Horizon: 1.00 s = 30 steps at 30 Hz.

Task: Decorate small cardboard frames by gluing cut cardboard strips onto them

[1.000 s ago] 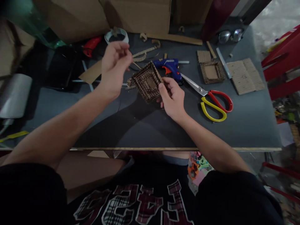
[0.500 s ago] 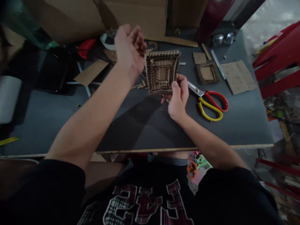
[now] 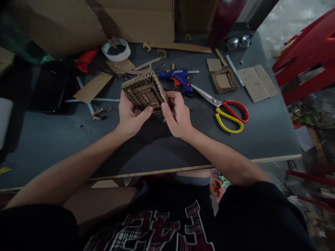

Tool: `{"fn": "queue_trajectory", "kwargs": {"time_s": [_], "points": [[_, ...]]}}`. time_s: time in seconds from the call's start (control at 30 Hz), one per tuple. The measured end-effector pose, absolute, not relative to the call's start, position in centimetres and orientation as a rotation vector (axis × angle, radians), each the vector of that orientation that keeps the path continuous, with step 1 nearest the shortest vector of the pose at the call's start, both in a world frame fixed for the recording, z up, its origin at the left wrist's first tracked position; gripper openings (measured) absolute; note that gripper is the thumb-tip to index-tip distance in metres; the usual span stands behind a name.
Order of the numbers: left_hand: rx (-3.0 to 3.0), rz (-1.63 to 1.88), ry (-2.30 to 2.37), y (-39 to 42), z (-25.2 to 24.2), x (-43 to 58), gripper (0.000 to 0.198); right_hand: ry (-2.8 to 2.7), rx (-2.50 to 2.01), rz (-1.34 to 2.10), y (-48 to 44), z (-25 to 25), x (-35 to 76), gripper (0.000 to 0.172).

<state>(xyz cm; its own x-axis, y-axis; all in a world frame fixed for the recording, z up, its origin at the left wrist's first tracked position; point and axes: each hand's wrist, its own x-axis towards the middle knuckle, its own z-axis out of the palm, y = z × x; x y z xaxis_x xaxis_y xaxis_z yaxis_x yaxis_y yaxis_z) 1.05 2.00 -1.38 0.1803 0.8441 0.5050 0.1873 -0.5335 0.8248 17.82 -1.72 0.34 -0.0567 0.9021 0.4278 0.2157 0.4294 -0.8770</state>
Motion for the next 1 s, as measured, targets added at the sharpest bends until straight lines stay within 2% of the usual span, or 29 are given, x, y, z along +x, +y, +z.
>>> {"fn": "queue_trajectory", "kwargs": {"time_s": [0.33, 0.63, 0.87, 1.0], "points": [[1.872, 1.481, 1.103, 1.55, -1.44, 1.64, 0.064, -1.668, -1.061, 0.650, -1.84, 0.23, 17.96, 0.028], [1.812, 1.533, 1.212, 1.52, -1.77, 1.38, 0.075, -1.602, -1.098, 0.739, -1.58, 0.26, 17.60, 0.029], [1.775, 1.476, 1.180, 1.30, -1.77, 1.22, 0.066, -1.577, -1.045, 0.807, -1.45, 0.33, 17.63, 0.026], [1.794, 1.513, 1.225, 1.11, -1.18, 1.36, 0.076, -1.608, -1.045, 0.788, -1.49, 0.13, 17.65, 0.024]]}}
